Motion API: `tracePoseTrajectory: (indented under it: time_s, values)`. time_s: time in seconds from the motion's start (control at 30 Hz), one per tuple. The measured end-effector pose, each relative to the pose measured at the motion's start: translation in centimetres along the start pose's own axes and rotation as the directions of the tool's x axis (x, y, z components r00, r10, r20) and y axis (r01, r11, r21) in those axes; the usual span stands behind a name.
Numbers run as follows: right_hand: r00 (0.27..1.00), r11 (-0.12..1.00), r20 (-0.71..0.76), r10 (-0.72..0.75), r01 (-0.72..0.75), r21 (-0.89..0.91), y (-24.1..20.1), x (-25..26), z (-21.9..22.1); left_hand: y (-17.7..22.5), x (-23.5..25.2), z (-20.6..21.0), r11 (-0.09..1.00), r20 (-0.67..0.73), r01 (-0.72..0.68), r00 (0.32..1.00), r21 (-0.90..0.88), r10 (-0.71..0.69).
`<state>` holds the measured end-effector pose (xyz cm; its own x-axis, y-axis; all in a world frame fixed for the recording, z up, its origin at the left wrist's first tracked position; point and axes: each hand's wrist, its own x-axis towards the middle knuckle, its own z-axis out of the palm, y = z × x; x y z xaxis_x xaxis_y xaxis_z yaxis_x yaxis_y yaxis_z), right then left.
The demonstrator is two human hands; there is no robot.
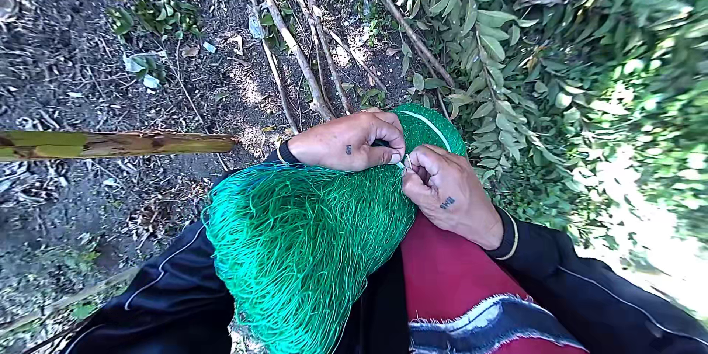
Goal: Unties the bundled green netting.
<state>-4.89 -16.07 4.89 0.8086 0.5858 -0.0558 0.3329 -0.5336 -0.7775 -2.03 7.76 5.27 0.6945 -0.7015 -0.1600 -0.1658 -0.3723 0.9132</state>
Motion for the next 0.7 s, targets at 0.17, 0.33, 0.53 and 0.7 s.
tracePoseTrajectory:
  time_s: [0.17,0.33,0.53,0.7]
  values:
    - [0.988,0.957,0.129,0.08,-0.113,0.266,0.5,0.4,-1.2,0.8,-0.3,0.2,0.996,-0.08,0.083,0.993,-0.033,-0.086]
    - [0.956,0.799,0.238,0.17,-0.275,0.534,0.8,0.2,-1.9,2.7,-0.2,0.5,0.982,-0.1,0.13,0.988,0.137,-0.117]
    - [0.92,0.713,0.343,0.191,-0.37,0.595,1.1,0.3,-2.8,3.3,0.2,0.6,0.971,-0.061,0.126,0.991,0.205,-0.116]
    - [0.897,0.747,0.431,0.096,-0.351,0.564,2.3,0.5,-3.6,4.6,1.1,0.9,0.949,-0.04,0.187,0.982,0.253,-0.183]
